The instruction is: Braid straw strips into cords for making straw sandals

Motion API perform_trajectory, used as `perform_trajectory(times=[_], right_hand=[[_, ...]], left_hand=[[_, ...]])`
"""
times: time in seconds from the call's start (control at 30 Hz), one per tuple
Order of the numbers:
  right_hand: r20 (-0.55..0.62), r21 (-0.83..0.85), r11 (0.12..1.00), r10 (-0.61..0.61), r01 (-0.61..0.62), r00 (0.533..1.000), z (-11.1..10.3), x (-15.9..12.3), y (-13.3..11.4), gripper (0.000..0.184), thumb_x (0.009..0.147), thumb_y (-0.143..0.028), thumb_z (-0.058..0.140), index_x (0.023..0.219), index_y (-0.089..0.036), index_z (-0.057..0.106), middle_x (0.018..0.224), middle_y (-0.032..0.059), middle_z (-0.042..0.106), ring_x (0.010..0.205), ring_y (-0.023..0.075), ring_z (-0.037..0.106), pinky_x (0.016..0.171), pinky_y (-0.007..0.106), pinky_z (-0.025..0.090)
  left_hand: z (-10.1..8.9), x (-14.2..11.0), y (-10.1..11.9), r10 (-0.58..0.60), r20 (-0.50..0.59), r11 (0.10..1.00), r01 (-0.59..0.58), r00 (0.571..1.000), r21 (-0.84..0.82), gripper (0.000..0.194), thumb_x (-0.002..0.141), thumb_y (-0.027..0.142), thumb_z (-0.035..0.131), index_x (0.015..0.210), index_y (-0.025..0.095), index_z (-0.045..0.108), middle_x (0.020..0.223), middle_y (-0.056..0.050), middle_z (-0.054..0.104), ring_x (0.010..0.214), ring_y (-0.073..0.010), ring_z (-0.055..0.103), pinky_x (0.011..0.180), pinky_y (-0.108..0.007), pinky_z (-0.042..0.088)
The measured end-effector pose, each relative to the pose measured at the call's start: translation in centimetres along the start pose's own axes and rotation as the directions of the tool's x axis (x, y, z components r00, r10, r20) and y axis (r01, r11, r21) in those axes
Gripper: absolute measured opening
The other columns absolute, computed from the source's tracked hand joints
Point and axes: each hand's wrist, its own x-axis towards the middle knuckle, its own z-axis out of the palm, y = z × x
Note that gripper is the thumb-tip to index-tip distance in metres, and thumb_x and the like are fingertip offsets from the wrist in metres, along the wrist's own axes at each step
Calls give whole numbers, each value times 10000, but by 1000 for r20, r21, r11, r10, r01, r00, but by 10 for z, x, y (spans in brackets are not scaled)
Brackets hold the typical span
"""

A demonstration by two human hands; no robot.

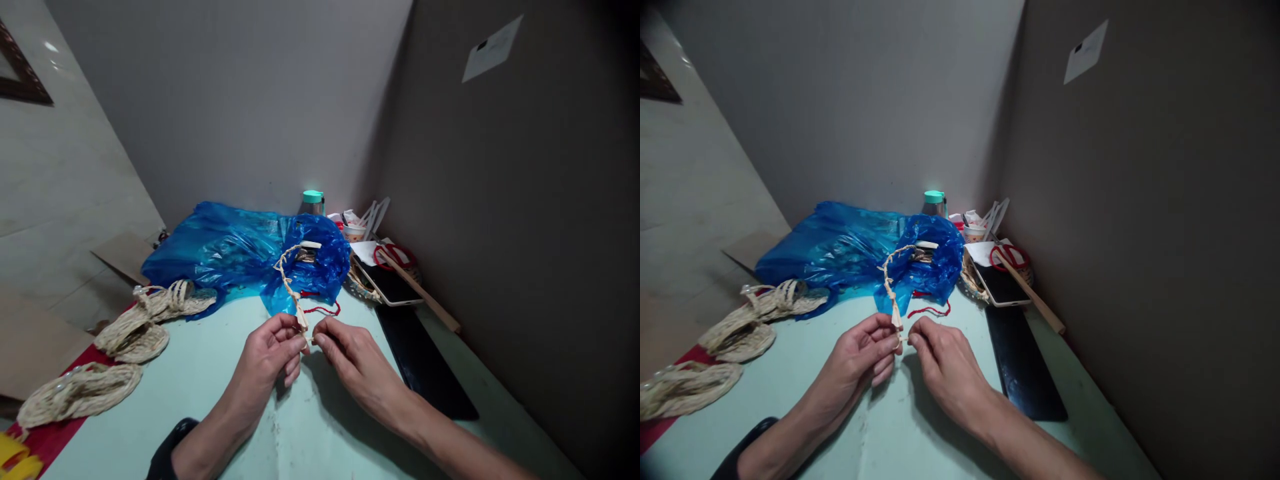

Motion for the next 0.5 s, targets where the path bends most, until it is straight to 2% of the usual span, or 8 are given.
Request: perform_trajectory(times=[0.1, 0.23, 0.33, 0.5], right_hand=[[31, -16, 1000, -18, 18, 999, 1, -1, 1, 195, 962, -193, 386, 801, -205, 494, 694, -24, 543, 613, 126, 469, 597, 244, 328], [76, 69, 998, -5, 0, 997, -1, 0, -1, 116, 948, -234, 446, 864, -204, 521, 737, -26, 563, 664, 130, 490, 618, 235, 347], [39, 122, 992, -36, 31, 999, 1, 0, -2, 152, 936, -244, 474, 796, -199, 513, 748, -26, 551, 705, 132, 498, 647, 229, 364], [-75, 83, 996, -37, 43, 997, 11, -3, 3, 183, 925, -294, 463, 783, -194, 523, 820, 24, 587, 777, 175, 545, 675, 253, 410]], left_hand=[[-2, 1, -1, 22, -11, 997, -21, 1000, 71, 217, 802, 250, 639, 941, 171, 493, 683, 51, 565, 387, -10, 370, 383, -151, 306], [-2, 1, -7, 55, -21, 980, -50, 998, 194, 231, 797, 267, 620, 920, 212, 432, 640, 84, 541, 376, -36, 401, 364, -157, 289], [0, -3, -12, 78, -31, 957, -66, 996, 284, 178, 827, 245, 567, 892, 230, 401, 646, 89, 549, 388, -44, 403, 377, -163, 284], [5, -9, -13, 200, -26, 883, -168, 980, 439, 145, 817, 149, 534, 911, 224, 454, 737, 32, 638, 676, -123, 575, 619, -216, 419]])
